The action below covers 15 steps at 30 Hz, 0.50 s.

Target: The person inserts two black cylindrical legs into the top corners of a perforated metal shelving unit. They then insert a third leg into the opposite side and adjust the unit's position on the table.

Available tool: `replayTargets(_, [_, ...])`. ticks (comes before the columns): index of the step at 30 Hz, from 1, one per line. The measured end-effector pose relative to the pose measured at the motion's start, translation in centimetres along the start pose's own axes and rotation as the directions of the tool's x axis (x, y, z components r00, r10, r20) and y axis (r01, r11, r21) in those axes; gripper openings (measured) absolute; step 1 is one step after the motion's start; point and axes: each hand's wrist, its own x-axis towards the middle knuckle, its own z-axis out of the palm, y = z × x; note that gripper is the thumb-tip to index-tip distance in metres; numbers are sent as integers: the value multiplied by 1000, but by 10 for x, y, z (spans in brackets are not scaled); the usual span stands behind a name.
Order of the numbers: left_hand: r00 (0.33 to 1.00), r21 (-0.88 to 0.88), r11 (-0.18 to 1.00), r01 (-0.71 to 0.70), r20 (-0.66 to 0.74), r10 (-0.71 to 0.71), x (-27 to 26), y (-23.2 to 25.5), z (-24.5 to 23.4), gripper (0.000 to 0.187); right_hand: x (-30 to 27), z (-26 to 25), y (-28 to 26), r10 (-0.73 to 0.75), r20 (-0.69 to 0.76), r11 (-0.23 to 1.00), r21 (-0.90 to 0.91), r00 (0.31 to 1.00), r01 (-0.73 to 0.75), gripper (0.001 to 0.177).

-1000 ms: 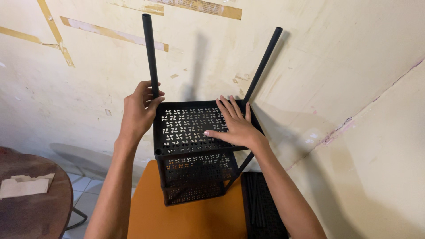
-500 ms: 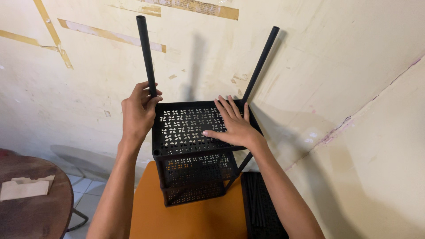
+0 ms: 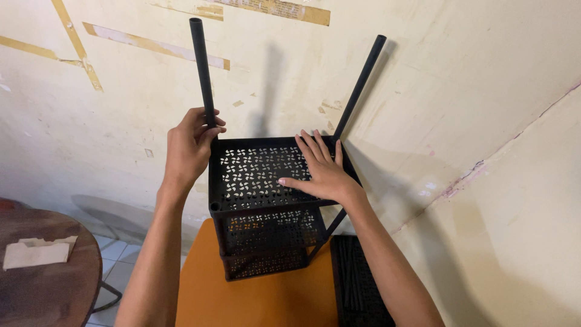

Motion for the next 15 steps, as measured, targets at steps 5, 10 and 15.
replayTargets(5, [990, 87, 995, 49, -133, -38, -4, 7, 9, 29, 0, 1, 1, -6, -12, 1000, -1, 1000, 6, 128])
replayTargets(10, [998, 70, 997, -27, -61, 31, 0, 13, 6, 29, -1, 2, 1, -3, -5, 1000, 5, 1000, 3, 127])
replayTargets(15, [992, -24, 991, -128, -1, 128, 16, 13, 4, 28, -1, 3, 4, -6, -22, 1000, 10, 1000, 7, 128])
